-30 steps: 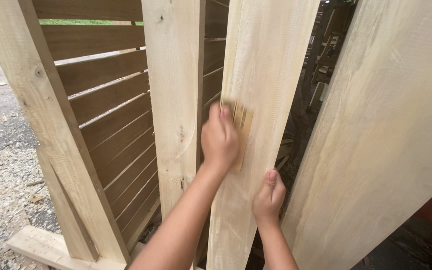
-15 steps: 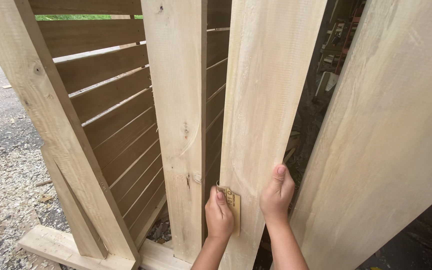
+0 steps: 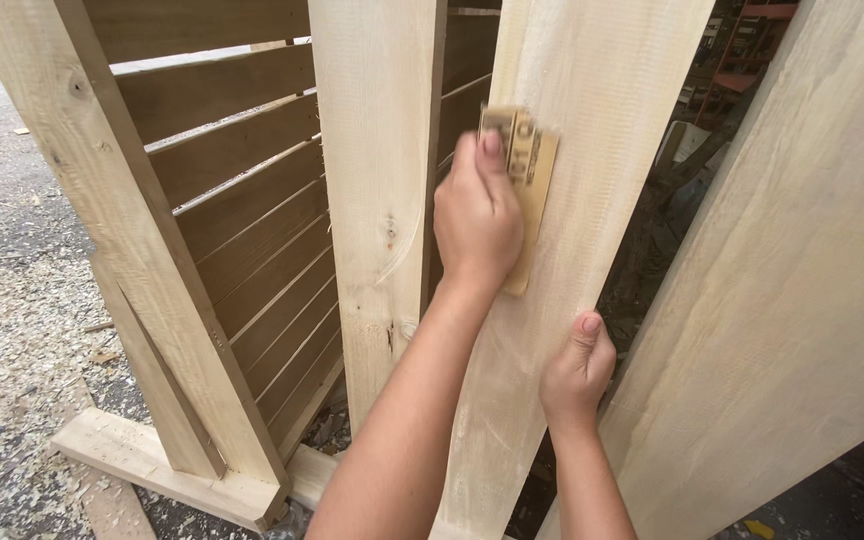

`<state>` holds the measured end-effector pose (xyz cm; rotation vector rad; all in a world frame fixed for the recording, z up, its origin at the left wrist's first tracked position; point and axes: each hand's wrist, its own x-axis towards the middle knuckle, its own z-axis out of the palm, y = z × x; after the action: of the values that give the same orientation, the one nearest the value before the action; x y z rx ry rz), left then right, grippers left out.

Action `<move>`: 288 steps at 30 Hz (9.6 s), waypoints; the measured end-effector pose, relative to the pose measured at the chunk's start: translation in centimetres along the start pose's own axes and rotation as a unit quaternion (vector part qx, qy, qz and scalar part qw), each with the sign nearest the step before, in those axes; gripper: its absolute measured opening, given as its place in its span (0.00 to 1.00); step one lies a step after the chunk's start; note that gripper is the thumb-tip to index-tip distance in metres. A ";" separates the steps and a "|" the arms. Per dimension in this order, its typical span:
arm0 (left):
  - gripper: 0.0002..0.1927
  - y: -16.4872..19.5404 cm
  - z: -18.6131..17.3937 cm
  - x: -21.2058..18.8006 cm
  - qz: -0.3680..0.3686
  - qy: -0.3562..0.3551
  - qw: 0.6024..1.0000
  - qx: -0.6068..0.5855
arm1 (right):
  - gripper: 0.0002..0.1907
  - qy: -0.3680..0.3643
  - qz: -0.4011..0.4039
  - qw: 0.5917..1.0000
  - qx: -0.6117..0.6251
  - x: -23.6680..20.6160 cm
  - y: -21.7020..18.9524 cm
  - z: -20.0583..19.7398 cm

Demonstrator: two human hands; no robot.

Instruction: The person sands the wooden slats and frame of an unfinished furniture panel using sheets of sandpaper held by hand. They work over different vertical slats and the lower frame rail, rubbing the sandpaper along the wood and switching sandpaper pieces as they cover the surfaces.

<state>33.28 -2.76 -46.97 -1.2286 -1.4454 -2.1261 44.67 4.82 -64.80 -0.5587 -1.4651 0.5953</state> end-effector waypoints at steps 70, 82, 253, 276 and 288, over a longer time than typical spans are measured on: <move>0.25 -7.7 -5.1 -18.8 -0.145 -0.081 0.986 0.008 | 0.35 -0.028 -0.010 0.999 0.033 0.5 -1.3 0.3; 0.25 4.5 -0.6 3.1 0.048 0.003 0.999 0.023 | 0.34 -0.017 -0.006 1.000 0.025 0.3 -1.6 0.0; 0.13 2.3 -8.9 -4.6 -0.206 -0.104 0.969 -0.089 | 0.07 -0.013 -0.377 0.804 -0.460 13.9 -23.4 -5.4; 0.29 -0.5 -7.0 -1.3 -0.146 -0.258 0.936 -0.188 | 0.28 -0.178 -0.498 0.696 -0.486 2.3 -6.8 -2.7; 0.42 -1.3 -6.0 -2.8 -0.288 -0.302 0.858 -0.300 | 0.28 -0.054 -0.442 0.757 -0.478 7.4 -9.5 1.8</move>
<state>31.17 -7.96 -50.76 -2.0414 -1.5747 -2.9175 43.32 2.75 -52.91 -0.5035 -1.8710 -0.9631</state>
